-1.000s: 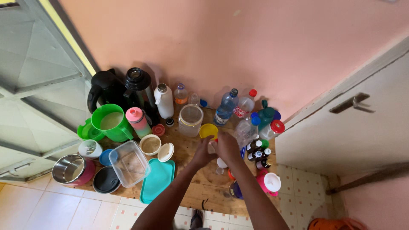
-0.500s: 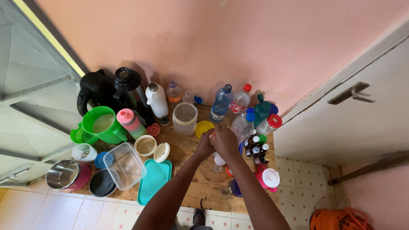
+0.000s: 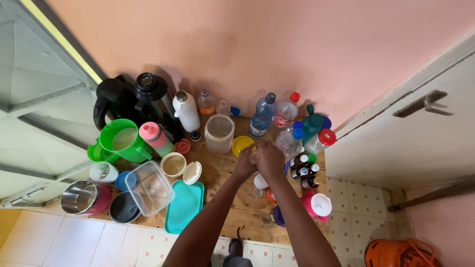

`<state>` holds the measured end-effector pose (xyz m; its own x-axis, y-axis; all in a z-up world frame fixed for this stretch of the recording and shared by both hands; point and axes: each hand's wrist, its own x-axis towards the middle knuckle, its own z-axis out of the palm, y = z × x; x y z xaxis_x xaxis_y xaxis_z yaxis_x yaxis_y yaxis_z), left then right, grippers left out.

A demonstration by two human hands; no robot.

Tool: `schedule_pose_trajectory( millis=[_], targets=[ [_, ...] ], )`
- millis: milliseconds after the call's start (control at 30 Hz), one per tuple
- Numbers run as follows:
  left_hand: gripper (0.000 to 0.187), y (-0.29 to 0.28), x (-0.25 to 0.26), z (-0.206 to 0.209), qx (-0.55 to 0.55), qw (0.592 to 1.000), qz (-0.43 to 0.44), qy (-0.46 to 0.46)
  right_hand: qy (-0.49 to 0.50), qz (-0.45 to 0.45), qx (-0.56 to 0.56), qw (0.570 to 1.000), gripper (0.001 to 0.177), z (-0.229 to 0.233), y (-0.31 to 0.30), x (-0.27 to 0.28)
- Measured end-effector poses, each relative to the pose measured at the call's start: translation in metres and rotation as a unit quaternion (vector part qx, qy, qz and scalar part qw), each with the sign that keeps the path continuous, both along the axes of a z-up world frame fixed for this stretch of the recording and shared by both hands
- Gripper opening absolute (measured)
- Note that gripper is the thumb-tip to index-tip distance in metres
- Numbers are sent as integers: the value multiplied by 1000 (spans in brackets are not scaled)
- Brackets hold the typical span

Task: The person opens and closes several plastic containers and bottles on a wooden table, including a white bottle, an orange-lidded jar, a purple-lidded jar, a clear rectangular container, and a large clear jar with a yellow lid. The person handles each item by hand, securing lids and placing them back on the table.

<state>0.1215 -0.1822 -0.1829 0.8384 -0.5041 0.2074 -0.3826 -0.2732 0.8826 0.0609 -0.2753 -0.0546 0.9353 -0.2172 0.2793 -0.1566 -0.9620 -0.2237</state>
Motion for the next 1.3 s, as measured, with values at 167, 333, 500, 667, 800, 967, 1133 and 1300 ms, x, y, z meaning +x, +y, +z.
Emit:
schedule_pose_trajectory(
  millis=[167, 333, 500, 667, 800, 967, 1133, 1300],
  targets=[
    [108, 8, -7, 0, -49, 994, -1, 98, 21, -11, 1, 1000, 29, 11, 1, -4],
    [107, 14, -6, -1, -98, 988, 0, 119, 34, -16, -5, 999, 29, 30, 10, -9],
    [104, 27, -10, 10, -101, 980, -6, 171, 32, -7, -5, 999, 34, 43, 16, -11],
    [101, 42, -16, 28, -132, 972, -5, 195, 19, 4, -25, 1000, 32, 52, 21, -11],
    [95, 58, -23, 43, -156, 959, 12, 237, -10, 23, -36, 999, 32, 57, 29, -12],
    [88, 73, -29, 50, -130, 952, 70, 266, -45, 64, -44, 996, 33, 60, 42, -14],
    [80, 80, -31, 41, -196, 958, 64, 197, -53, 98, -33, 993, 31, 62, 52, -23],
    [76, 81, -40, 28, -221, 950, 88, 204, -66, 145, -11, 987, 29, 56, 58, -29]
  ],
)
